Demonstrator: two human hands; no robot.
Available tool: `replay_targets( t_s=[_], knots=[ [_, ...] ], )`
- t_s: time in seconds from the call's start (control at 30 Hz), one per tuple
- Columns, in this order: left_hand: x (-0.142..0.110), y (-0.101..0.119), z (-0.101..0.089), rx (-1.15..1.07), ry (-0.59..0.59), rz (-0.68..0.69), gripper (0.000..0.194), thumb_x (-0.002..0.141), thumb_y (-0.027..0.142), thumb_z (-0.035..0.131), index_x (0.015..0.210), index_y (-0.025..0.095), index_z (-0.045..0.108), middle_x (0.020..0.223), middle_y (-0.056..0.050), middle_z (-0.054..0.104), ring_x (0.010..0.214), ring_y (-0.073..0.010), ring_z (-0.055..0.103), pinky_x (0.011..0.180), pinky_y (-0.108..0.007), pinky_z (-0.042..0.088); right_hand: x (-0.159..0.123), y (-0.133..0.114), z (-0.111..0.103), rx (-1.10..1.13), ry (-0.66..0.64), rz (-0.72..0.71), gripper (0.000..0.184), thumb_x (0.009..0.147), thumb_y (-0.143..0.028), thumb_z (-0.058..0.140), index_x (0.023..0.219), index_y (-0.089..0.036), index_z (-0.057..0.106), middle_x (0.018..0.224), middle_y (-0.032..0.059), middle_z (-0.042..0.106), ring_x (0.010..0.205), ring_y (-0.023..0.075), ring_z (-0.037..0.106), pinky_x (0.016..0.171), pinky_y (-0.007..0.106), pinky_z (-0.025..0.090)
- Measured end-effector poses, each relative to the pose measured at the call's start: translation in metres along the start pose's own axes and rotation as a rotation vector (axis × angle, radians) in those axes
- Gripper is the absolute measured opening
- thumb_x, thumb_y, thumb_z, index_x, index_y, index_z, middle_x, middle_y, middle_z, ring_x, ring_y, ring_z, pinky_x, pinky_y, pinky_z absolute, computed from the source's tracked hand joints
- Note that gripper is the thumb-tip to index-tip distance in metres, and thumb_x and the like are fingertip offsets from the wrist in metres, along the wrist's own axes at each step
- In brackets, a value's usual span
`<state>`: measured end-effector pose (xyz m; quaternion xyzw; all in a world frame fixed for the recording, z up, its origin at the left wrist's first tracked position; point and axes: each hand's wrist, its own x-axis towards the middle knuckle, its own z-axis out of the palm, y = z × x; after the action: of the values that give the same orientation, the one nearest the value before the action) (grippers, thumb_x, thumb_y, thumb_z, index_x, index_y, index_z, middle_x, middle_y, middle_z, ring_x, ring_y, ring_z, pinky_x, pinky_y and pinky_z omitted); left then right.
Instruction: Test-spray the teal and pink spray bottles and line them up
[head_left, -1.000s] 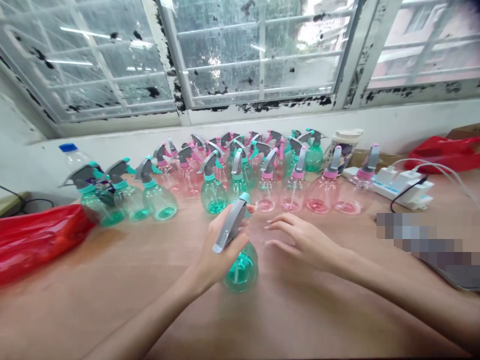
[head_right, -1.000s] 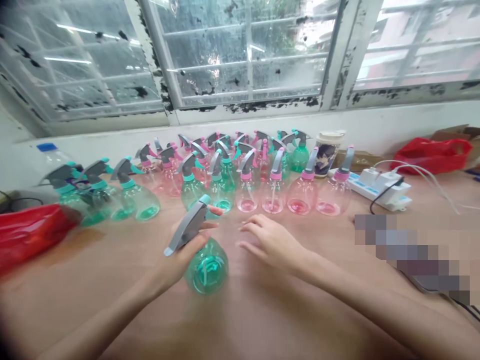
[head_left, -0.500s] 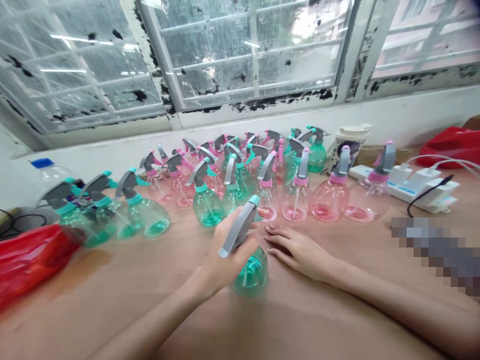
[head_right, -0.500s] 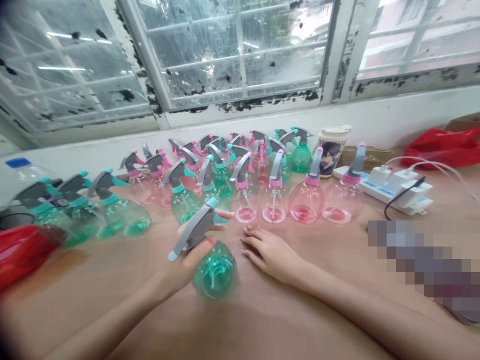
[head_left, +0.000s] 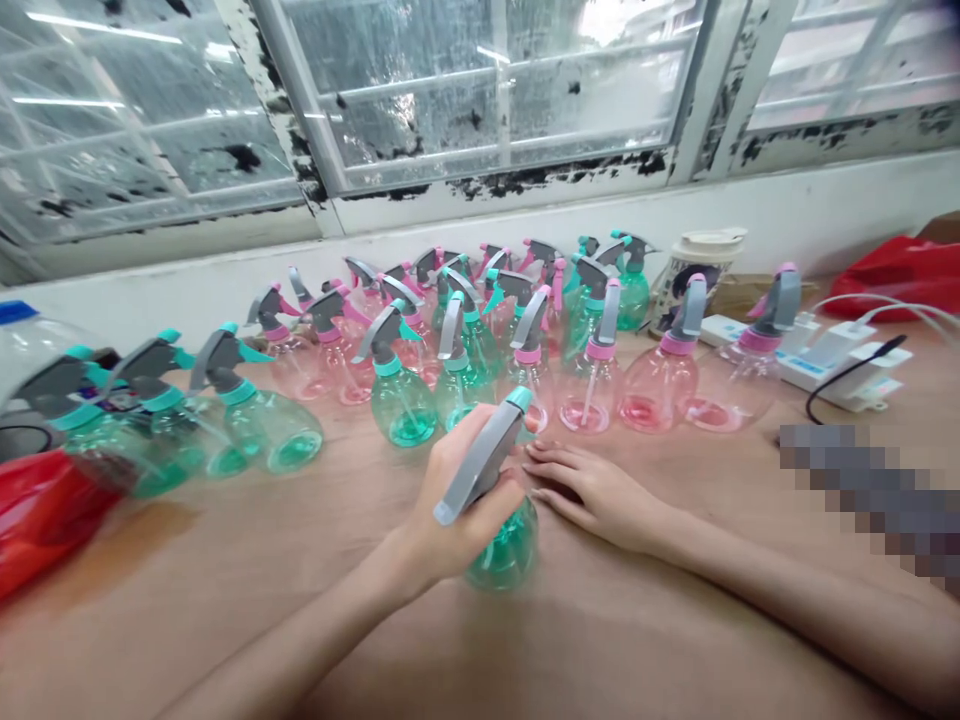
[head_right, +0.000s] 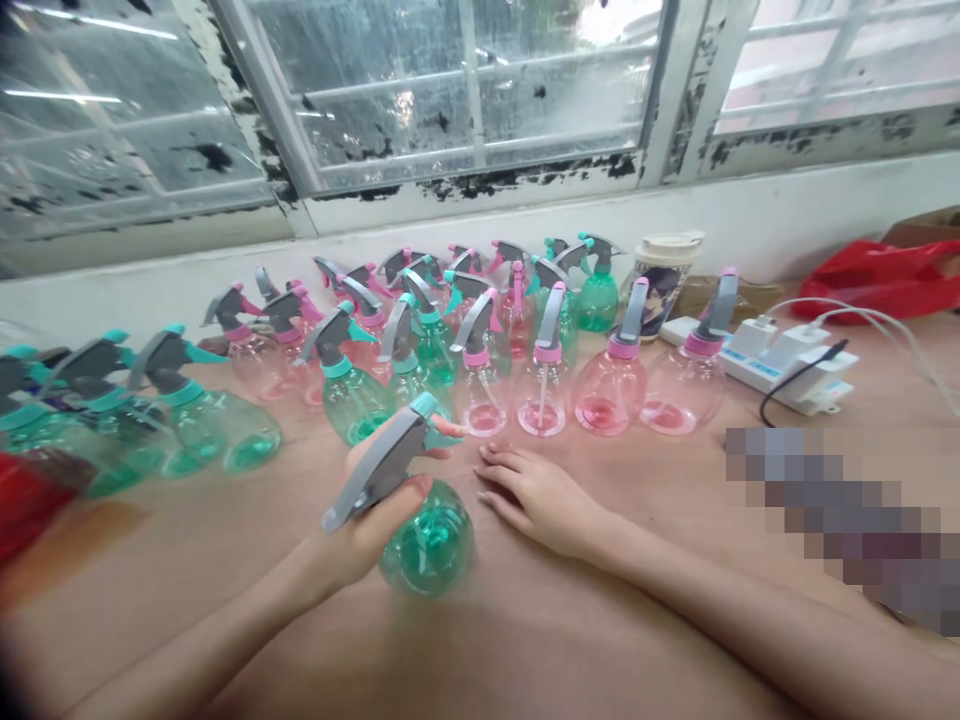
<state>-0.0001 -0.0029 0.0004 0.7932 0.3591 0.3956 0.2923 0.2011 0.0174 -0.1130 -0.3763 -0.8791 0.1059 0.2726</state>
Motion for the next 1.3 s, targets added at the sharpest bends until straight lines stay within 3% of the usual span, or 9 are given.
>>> replay_targets(
  t_s=[0.3, 0.67, 0.93, 1.3],
  knots=[
    [-0.0023, 0.0026, -0.0028, 0.079, 0.003, -0.045, 0.016, 0.075, 0.023, 0.047, 0.089, 0.022, 0.053, 0.077, 0.0, 0.056, 0.065, -0.0168, 0.05, 0.064, -0.031, 0.044, 0.0001, 0.0015, -0.0005, 0.022, -0.008, -0.01, 0.032, 0.097, -0.028, 0.048, 0.122, -0.017, 0.064, 0.132, 0.0138, 0.062, 0.127, 0.027, 0.054, 0.105, 0.048, 0.045],
    [-0.0007, 0.0006, -0.0035, 0.041, -0.003, -0.022, 0.027, 0.068, 0.019, 0.048, 0.093, 0.024, 0.056, 0.084, -0.002, 0.058, 0.068, -0.0186, 0.053, 0.067, -0.033, 0.047, -0.0003, -0.0009, -0.0011, 0.029, 0.008, 0.0, 0.031, 0.096, -0.026, 0.048, 0.122, -0.02, 0.065, 0.13, 0.0121, 0.063, 0.125, 0.0272, 0.055, 0.102, 0.048, 0.048],
    [-0.0037, 0.0042, -0.0054, 0.036, 0.022, -0.058, 0.006, 0.073, 0.021, 0.045, 0.078, 0.023, 0.048, 0.066, 0.003, 0.045, 0.055, -0.014, 0.044, 0.056, -0.029, 0.039, -0.0006, 0.0, -0.0002, 0.012, -0.011, 0.007, 0.034, 0.097, -0.028, 0.047, 0.125, -0.017, 0.063, 0.134, 0.0115, 0.061, 0.127, 0.0274, 0.053, 0.105, 0.048, 0.046],
    [-0.0037, -0.0012, -0.0044, 0.064, 0.056, -0.017, 0.009, 0.071, 0.019, 0.048, 0.08, 0.023, 0.05, 0.071, 0.001, 0.047, 0.061, -0.016, 0.045, 0.06, -0.03, 0.042, -0.0016, 0.0013, -0.0005, 0.036, -0.004, 0.006, 0.032, 0.097, -0.028, 0.048, 0.123, -0.02, 0.064, 0.133, 0.0118, 0.061, 0.126, 0.0273, 0.054, 0.103, 0.048, 0.047]
  ],
)
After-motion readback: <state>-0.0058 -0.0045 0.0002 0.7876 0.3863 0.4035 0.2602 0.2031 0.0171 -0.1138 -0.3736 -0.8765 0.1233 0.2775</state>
